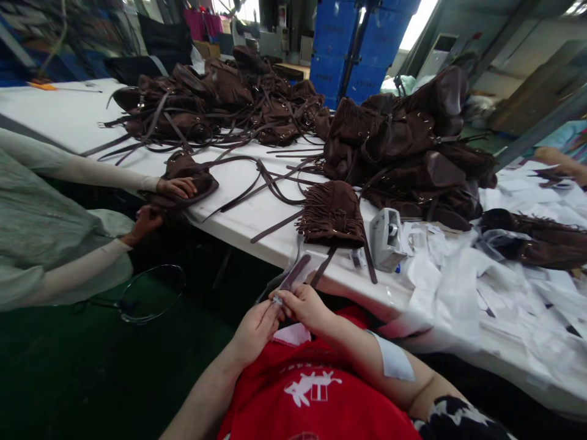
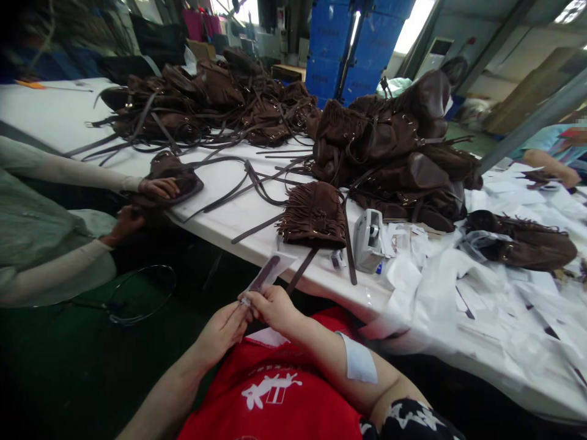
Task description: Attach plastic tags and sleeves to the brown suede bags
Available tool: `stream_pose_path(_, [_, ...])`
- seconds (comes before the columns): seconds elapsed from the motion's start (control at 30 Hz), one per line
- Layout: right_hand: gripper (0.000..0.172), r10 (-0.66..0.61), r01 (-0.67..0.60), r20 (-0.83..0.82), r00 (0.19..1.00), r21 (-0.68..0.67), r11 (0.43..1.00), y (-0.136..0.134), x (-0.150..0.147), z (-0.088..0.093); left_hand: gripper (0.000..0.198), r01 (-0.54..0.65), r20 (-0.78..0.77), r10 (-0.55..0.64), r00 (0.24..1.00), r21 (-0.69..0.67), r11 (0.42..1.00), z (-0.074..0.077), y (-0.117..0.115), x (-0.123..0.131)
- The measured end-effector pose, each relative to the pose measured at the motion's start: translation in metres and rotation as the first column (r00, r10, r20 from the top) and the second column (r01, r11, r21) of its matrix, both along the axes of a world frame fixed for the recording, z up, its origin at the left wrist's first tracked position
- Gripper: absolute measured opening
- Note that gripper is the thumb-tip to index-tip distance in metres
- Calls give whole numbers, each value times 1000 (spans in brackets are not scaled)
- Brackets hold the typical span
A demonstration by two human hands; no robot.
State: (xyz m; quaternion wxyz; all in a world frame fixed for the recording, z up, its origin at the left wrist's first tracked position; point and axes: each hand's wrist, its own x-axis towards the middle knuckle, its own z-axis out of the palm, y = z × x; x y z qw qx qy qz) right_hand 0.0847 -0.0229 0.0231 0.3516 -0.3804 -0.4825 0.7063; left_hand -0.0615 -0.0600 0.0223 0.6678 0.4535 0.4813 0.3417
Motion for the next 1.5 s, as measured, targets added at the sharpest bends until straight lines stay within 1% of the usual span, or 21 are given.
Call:
stream_pose_path(0.07, [50,-17,17,9,1000,-8,1000,3,3,3,50,7,-2,-7,1000,-1,1000,-1,-1,-1])
stream_pose_path(0.13, [52,-138,138,18,990,-8,990,10,9,7,50,24,-7,-24,1000,-11,1000,-2,-3,-1])
stream_pose_path(0.2, [52,-265,265,9,964,-1,964,16,12,8,50,39,-13,-39,999,-24,999,-1,-3,0])
stream_pose_path(0.23, [52,-289,289,2,957,-3,957,17,13,8,50,42,-13,-42,999,-30,999,-1,-3,0])
stream_pose_path(0.3, [51,-251,251,-9,968,-18,968,17,13,6,51,39,-5,-39,999,-36,999,1,-1,1])
stream_pose_path(0.4, [51,-108,107,-35,994,-38,994,11,7,-2,53,21,4,-20,1000,-28,999,2,4,3])
stream_pose_path(0.47, [51,-31,29,-51,998,-22,999,5,5,-7,53,8,-2,-8,1000,-13,1000,2,6,4])
stream_pose_path(0.57, [51,9,-9,-26,1000,11,1000,3,5,-10,52,23,-25,-23,999,32,999,3,8,3])
stream_pose_path(0.63, [52,-12,12,-11,1000,22,1000,6,9,-6,48,78,-76,-69,995,113,991,3,8,0])
stream_pose_path(0.7, [52,-84,84,-20,996,14,996,12,14,1,45,135,-173,-102,980,188,973,2,6,-4])
stream_pose_path(0.73, [52,-131,131,-28,991,7,991,14,16,4,45,152,-215,-109,970,197,969,1,5,-6])
stream_pose_path(0.8, [51,-198,198,-37,980,-7,980,18,19,9,48,161,-259,-116,959,161,974,-4,3,-9])
stream_pose_path(0.87, [50,-209,208,-54,976,-26,978,20,19,10,52,157,-245,-130,961,95,983,-8,0,-11])
stream_pose_path(0.93, [49,-202,198,-87,976,-45,979,20,17,9,54,156,-228,-140,964,55,986,-10,-2,-12])
stream_pose_path(1.0, [48,-212,207,-109,971,-55,977,20,17,8,55,157,-231,-143,962,47,986,-12,-4,-15])
stream_pose_path(1.07, [48,-247,242,-113,962,-58,969,22,19,9,55,160,-258,-143,956,45,986,-14,-7,-21])
stream_pose_path(1.2, [47,-343,339,-115,932,-54,939,28,25,12,56,146,-335,-136,932,6,989,-27,-16,-39])
stream_pose_path(1.3, [49,-325,320,-114,939,-64,945,28,23,10,58,164,-379,-153,913,-1,986,-34,-18,-53])
stream_pose_path(1.33, [49,-306,299,-119,945,-73,952,26,21,8,58,174,-393,-156,906,11,985,-33,-17,-55])
stream_pose_path(1.4, [49,-263,253,-129,956,-88,963,24,17,4,54,201,-396,-167,903,45,979,-26,-12,-56])
stream_pose_path(1.5, [48,-227,216,-124,966,-96,972,20,13,2,50,234,-324,-195,926,88,968,-12,-5,-45])
